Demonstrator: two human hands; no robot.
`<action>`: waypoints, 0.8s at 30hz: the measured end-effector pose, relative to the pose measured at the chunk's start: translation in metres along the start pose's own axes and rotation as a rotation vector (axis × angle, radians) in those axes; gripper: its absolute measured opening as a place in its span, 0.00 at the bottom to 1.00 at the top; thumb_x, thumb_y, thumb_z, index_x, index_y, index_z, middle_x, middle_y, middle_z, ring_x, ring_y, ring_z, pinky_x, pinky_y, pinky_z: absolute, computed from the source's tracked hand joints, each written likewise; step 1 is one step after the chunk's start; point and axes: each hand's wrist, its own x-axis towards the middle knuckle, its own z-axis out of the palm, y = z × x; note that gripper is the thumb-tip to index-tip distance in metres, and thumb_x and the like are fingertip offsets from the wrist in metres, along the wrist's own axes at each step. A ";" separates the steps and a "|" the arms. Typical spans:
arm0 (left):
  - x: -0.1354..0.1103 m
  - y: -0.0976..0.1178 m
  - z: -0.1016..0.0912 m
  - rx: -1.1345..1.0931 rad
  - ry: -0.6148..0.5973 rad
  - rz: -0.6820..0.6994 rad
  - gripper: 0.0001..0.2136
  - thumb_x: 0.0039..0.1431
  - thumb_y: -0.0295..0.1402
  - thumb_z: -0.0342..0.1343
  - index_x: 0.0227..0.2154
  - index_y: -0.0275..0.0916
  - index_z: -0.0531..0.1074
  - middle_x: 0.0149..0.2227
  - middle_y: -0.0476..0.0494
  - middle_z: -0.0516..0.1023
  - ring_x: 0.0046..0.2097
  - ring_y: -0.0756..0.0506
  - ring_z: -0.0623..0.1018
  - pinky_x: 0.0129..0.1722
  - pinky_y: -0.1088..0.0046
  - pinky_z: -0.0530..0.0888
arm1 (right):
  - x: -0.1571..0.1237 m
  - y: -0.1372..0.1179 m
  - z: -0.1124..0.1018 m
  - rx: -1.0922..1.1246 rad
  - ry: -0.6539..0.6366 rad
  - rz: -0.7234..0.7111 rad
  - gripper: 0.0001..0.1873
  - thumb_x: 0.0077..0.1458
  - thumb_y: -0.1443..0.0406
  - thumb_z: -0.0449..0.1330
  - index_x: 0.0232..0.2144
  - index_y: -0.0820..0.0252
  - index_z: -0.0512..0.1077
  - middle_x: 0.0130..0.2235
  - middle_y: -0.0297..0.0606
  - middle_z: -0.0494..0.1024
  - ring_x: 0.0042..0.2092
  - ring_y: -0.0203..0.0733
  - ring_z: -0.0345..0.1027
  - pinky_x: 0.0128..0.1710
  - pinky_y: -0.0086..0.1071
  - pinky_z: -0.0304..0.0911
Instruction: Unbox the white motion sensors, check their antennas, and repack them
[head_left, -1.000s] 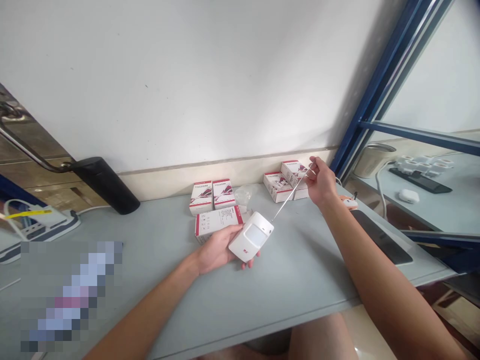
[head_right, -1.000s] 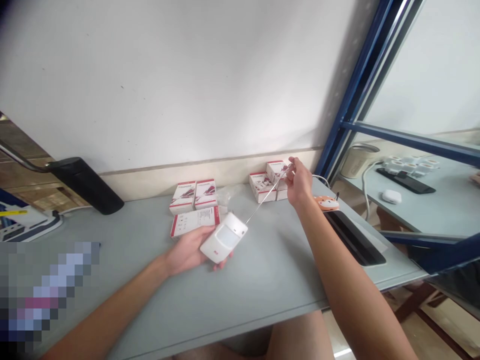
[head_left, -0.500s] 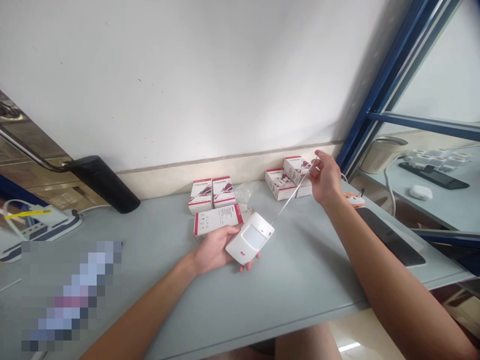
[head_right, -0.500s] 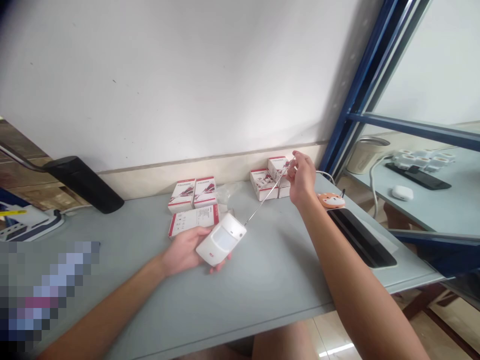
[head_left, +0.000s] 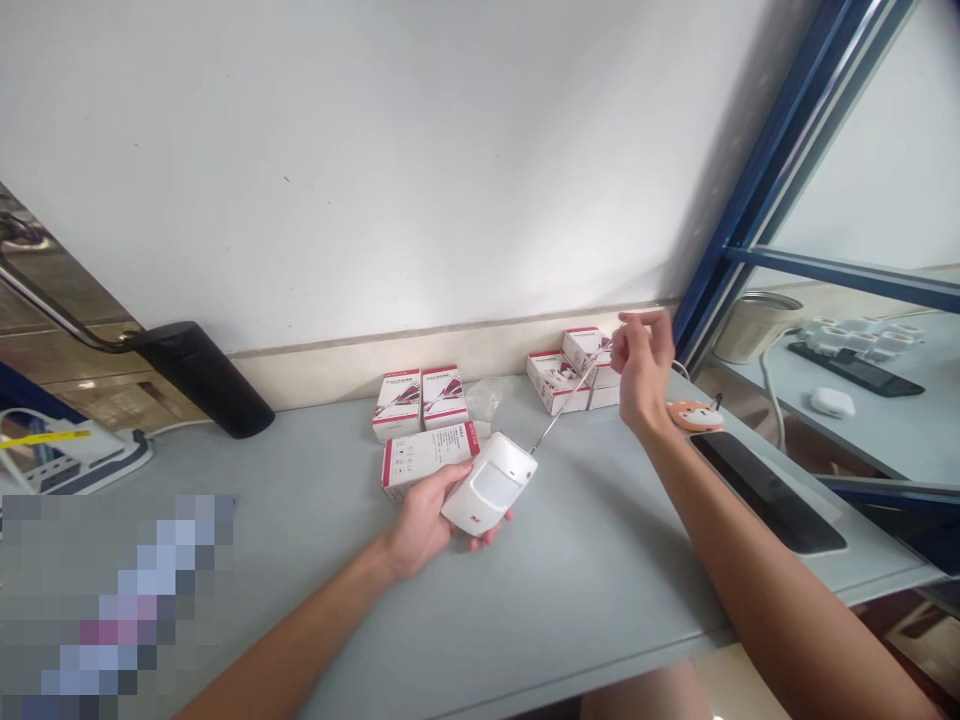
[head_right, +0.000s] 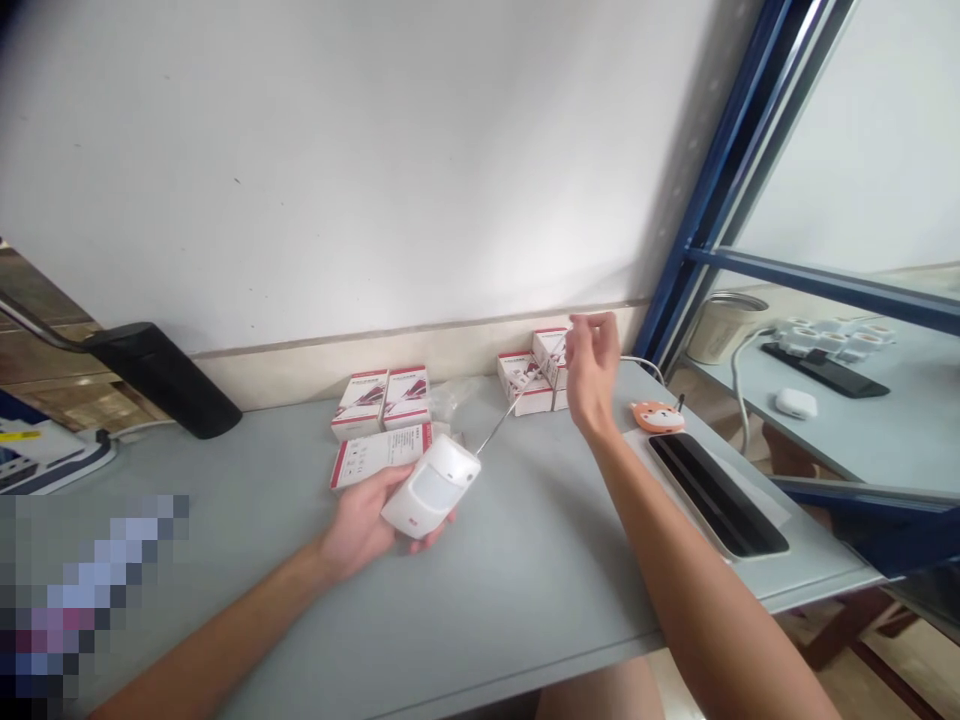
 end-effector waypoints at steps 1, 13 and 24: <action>-0.001 0.000 0.003 -0.020 0.028 0.030 0.22 0.70 0.44 0.44 0.47 0.30 0.75 0.36 0.29 0.81 0.29 0.42 0.77 0.28 0.68 0.66 | -0.008 -0.002 0.005 -0.019 -0.054 -0.011 0.14 0.61 0.51 0.65 0.34 0.52 0.70 0.24 0.27 0.60 0.26 0.33 0.52 0.22 0.24 0.49; -0.005 0.004 0.011 -0.150 0.119 0.112 0.20 0.68 0.43 0.46 0.43 0.32 0.75 0.31 0.33 0.80 0.24 0.44 0.74 0.24 0.68 0.62 | -0.058 -0.013 0.033 0.019 -0.275 0.087 0.11 0.60 0.55 0.65 0.39 0.49 0.68 0.31 0.29 0.67 0.29 0.36 0.57 0.29 0.29 0.55; -0.008 0.012 0.007 -0.223 0.164 0.195 0.21 0.69 0.43 0.45 0.42 0.31 0.76 0.33 0.31 0.80 0.23 0.44 0.74 0.24 0.67 0.65 | -0.097 0.000 0.040 -0.191 -0.660 0.096 0.18 0.69 0.48 0.57 0.37 0.53 0.74 0.31 0.32 0.72 0.31 0.39 0.60 0.31 0.32 0.57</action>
